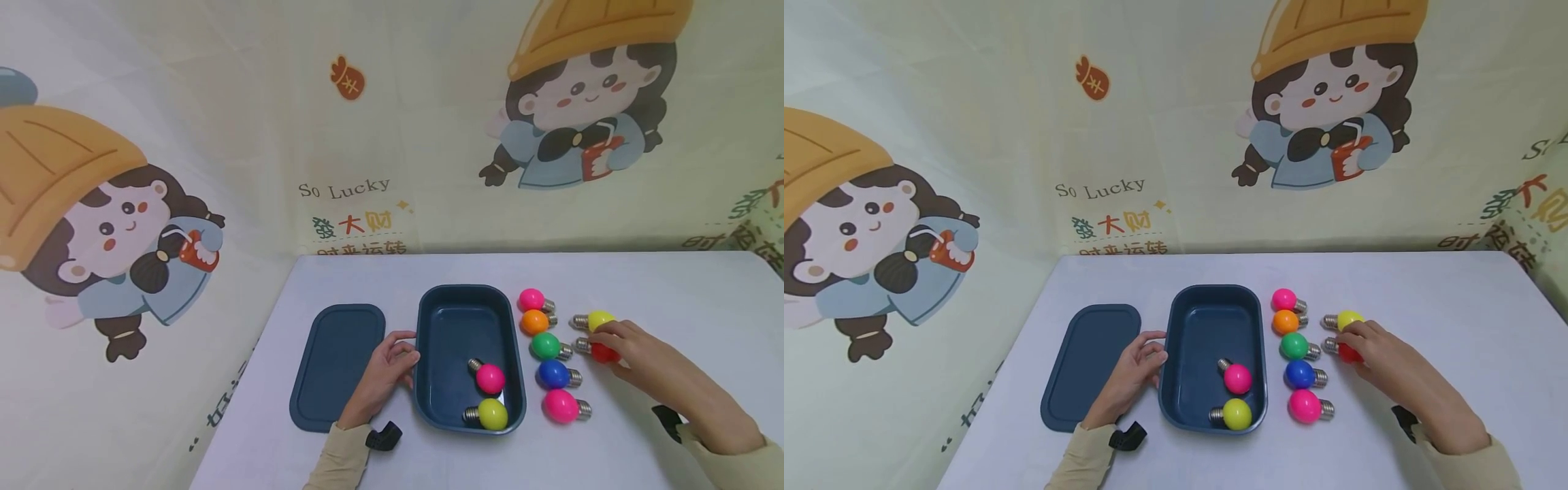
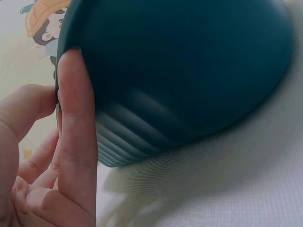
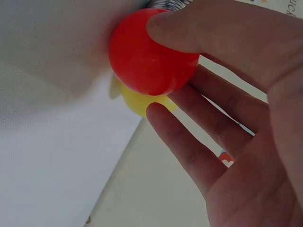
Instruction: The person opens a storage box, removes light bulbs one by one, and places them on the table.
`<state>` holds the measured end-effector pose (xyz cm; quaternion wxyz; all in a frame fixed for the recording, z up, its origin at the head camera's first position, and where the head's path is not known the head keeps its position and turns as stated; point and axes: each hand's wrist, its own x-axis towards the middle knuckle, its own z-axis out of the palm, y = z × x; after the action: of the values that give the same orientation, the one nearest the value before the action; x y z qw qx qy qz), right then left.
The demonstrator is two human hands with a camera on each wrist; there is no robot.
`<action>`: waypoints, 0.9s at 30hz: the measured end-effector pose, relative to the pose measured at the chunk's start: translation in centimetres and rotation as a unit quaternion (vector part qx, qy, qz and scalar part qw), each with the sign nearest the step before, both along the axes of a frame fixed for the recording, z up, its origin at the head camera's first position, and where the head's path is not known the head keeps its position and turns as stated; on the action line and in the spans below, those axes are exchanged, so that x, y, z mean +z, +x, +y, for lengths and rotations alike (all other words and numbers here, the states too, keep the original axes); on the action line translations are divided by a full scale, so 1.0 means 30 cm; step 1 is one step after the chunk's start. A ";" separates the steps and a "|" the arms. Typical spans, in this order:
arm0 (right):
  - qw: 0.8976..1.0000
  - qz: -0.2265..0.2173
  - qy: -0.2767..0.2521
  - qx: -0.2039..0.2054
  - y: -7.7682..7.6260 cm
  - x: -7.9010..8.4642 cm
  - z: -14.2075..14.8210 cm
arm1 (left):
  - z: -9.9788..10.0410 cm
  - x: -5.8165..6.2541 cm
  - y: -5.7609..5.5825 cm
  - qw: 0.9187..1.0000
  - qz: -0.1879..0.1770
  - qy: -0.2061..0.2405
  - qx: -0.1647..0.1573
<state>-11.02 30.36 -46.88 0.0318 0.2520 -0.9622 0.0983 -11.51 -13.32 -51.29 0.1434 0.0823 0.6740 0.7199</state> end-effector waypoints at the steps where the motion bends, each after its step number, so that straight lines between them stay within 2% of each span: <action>1: 1.000 -0.003 0.001 -0.002 -0.001 0.000 0.001 | 0.001 0.001 0.000 1.000 -0.001 0.000 0.000; 8: 1.000 0.009 -0.006 0.005 0.004 -0.003 -0.013 | -0.001 -0.002 0.000 1.000 0.000 0.001 -0.004; 15: 0.994 0.093 -0.039 0.028 0.007 0.001 -0.034 | -0.002 0.000 0.002 1.000 0.001 -0.001 -0.007; 21: 0.998 0.054 -0.032 0.009 0.019 0.033 -0.084 | -0.001 0.002 0.004 1.000 -0.005 -0.008 -0.004; 24: 0.998 0.058 -0.030 0.016 0.023 0.045 -0.106 | -0.001 0.002 0.004 1.000 -0.003 -0.007 -0.006; 27: 0.995 0.084 -0.028 0.038 0.023 0.045 -0.129 | -0.002 0.001 0.006 1.000 0.002 -0.003 -0.006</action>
<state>-10.33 26.49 -45.53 0.1160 0.2944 -0.9428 0.1049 -11.34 -13.38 -51.28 0.1465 0.0870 0.6757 0.7172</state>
